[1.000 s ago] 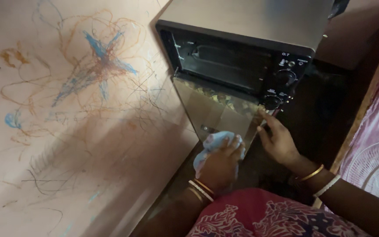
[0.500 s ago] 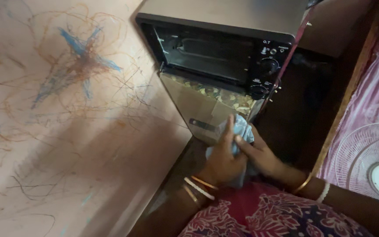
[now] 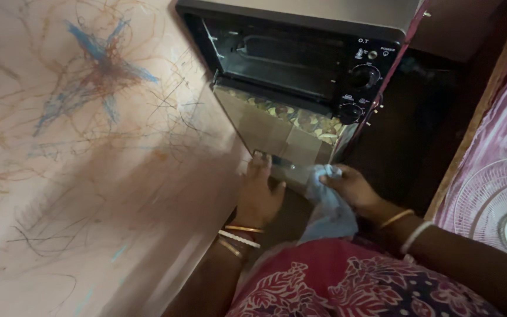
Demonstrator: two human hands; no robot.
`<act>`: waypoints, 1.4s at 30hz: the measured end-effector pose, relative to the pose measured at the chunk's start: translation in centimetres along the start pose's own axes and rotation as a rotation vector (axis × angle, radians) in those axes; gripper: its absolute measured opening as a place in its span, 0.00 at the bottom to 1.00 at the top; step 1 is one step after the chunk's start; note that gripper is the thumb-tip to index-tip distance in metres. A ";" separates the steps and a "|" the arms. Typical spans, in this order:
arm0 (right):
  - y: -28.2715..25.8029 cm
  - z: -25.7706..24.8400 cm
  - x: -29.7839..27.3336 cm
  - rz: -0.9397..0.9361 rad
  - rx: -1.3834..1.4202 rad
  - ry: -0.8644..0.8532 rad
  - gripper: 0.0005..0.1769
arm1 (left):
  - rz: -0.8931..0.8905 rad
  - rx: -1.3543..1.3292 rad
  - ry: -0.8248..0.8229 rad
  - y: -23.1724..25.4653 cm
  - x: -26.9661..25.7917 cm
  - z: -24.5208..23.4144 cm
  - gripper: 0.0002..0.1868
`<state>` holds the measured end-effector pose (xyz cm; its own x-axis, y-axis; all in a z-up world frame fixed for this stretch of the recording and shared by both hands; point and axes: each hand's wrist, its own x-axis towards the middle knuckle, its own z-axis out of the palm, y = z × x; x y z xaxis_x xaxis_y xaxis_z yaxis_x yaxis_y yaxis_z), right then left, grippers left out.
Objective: The person wipes the exterior and interior of a toaster oven with a cloth, removes the wire rack to wipe it individually, and cleans the inside of the oven door.
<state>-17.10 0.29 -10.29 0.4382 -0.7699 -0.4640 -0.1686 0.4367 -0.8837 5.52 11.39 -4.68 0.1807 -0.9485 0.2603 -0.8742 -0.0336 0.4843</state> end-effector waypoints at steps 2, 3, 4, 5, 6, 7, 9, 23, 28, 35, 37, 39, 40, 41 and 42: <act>0.1 1.7 0.9 0.061 0.027 0.061 0.17 | 0.022 0.062 -0.081 -0.5 -0.1 0.5 0.40; 0.1 2.0 1.4 0.065 0.183 0.010 0.17 | 0.036 0.091 -0.121 -0.6 0.0 0.6 0.41; 0.1 2.6 2.2 0.069 0.338 -0.041 0.17 | 0.036 0.122 -0.131 -0.5 0.0 0.6 0.41; 0.3 3.1 2.8 0.076 0.493 -0.095 0.17 | 0.034 0.153 -0.141 -0.4 -0.1 0.5 0.41; 0.3 3.0 3.4 0.027 0.517 -0.154 0.17 | 0.032 0.183 -0.152 -0.3 -0.2 0.5 0.42; 0.1 2.8 4.1 -0.021 0.541 -0.216 0.17 | 0.034 0.206 -0.160 -0.2 -0.1 0.4 0.41; -0.6 2.5 5.0 -0.005 0.568 -0.302 0.19 | 0.036 0.251 -0.179 -0.2 -0.2 0.4 0.40; -5.0 -1.1 2.5 0.155 -0.330 -0.250 0.27 | 0.109 0.335 -0.072 0.1 1.0 0.3 0.30; -4.4 0.5 2.0 0.215 0.058 -0.176 0.26 | 0.100 0.322 -0.081 -0.1 1.2 0.6 0.29; -5.5 1.4 2.8 0.219 0.187 -0.176 0.26 | 0.098 0.278 -0.043 -0.4 0.8 0.8 0.28; -5.6 0.5 2.4 0.231 0.052 -0.200 0.26 | 0.087 0.274 -0.055 -0.5 0.8 0.8 0.28; -5.7 -0.5 1.7 0.258 -0.014 -0.198 0.26 | 0.086 0.276 -0.068 -0.6 0.9 0.8 0.28; -5.5 -1.1 1.0 0.281 -0.012 -0.185 0.26 | 0.095 0.274 -0.069 -0.8 0.9 0.8 0.29; -5.4 -1.7 0.5 0.304 -0.010 -0.173 0.26 | 0.103 0.274 -0.068 -0.9 0.9 0.7 0.29; -5.5 -2.5 -0.1 0.301 -0.038 -0.220 0.26 | 0.110 0.274 -0.068 -1.0 1.0 0.6 0.29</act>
<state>-18.45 -3.24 -5.59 0.5427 -0.4890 -0.6829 -0.3498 0.6076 -0.7131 6.33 10.33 -5.45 0.0553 -0.9698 0.2376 -0.9775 -0.0041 0.2107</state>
